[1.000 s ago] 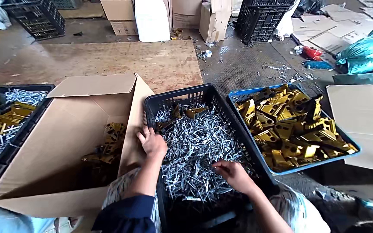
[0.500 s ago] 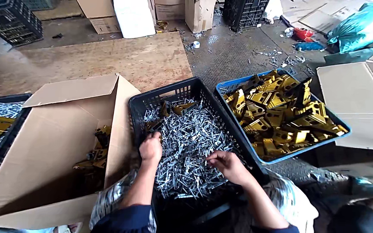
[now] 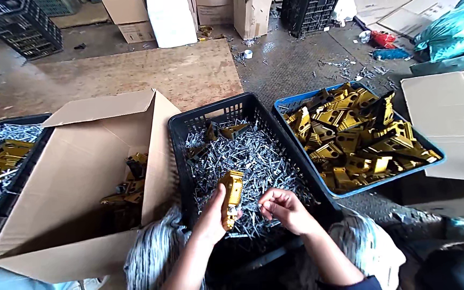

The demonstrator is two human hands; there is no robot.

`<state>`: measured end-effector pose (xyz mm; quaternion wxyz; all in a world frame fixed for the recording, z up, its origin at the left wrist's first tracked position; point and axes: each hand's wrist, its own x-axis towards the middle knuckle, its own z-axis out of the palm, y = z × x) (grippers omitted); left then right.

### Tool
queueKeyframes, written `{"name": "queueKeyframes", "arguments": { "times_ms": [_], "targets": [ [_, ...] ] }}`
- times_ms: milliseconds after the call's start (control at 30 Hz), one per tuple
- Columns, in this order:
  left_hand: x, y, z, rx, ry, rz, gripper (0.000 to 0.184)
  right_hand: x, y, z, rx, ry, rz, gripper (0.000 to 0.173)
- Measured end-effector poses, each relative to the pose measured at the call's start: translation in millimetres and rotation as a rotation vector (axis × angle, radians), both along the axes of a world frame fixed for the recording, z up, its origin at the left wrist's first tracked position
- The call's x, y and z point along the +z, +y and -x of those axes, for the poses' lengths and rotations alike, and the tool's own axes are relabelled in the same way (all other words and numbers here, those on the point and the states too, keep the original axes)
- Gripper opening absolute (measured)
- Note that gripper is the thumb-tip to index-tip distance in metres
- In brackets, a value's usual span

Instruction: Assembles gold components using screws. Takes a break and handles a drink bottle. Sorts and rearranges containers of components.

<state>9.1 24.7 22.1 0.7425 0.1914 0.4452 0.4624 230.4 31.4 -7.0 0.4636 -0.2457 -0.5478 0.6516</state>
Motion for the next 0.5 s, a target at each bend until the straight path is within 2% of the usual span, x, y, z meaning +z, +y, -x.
{"name": "queueKeyframes", "arguments": {
  "times_ms": [33, 100, 133, 333, 400, 500],
  "targets": [
    [-3.8, -2.1, 3.3, -0.056, 0.008, -0.068, 0.046, 1.5, -0.3, 1.2, -0.011, -0.026, 0.016, 0.021],
    [-8.2, -1.1, 5.6, -0.097, 0.023, -0.124, 0.075, 5.7, 0.0, 3.5, -0.026, -0.032, 0.062, 0.021],
    [-8.7, 0.6, 6.0, -0.109, 0.023, -0.135, 0.082, 6.8, 0.4, 4.1, -0.029, -0.005, 0.089, 0.021],
    [-8.6, 4.2, 8.7, -0.130, 0.044, -0.174, 0.092, 0.7, -0.5, 6.3, -0.034, 0.046, 0.173, 0.020],
    [-8.7, 3.8, 8.1, -0.107, 0.034, -0.162, 0.089, -0.1, -1.1, 6.9, -0.024, 0.083, 0.204, 0.020],
    [-9.3, 4.8, 6.5, -0.070, -0.019, -0.132, 0.059, 0.4, -1.1, 7.4, -0.019, 0.156, 0.249, 0.020]
  ]
}}
